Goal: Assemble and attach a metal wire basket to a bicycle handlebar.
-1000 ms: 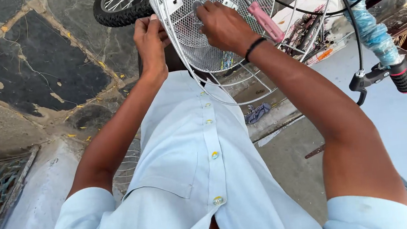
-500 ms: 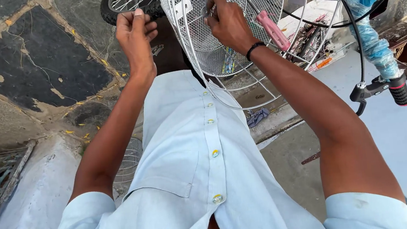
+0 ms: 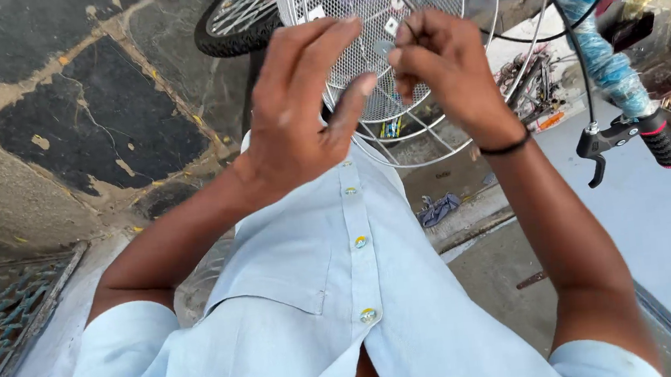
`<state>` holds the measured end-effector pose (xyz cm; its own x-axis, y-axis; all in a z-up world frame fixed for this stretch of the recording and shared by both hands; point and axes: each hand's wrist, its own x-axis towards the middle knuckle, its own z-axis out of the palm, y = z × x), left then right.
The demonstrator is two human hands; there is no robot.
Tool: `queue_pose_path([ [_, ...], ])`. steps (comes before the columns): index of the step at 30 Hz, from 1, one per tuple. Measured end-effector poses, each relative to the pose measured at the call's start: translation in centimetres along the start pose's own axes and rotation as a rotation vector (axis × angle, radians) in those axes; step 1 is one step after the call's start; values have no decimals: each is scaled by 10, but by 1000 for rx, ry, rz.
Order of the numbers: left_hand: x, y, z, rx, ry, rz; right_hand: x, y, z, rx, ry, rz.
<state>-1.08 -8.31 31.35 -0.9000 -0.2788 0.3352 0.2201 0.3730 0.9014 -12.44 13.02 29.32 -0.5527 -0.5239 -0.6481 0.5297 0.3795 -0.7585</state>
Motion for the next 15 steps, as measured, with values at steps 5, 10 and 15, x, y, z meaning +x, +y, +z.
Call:
queue_pose_path([
  [5,7,31,32,-283,-256,-191,-73,-30,8,214,79,-168],
  [10,7,39,61,-347,-265,-486,-105,-15,7,290,303,-364],
  [15,4,59,79,-340,-394,-523,-116,6,1,399,284,-450],
])
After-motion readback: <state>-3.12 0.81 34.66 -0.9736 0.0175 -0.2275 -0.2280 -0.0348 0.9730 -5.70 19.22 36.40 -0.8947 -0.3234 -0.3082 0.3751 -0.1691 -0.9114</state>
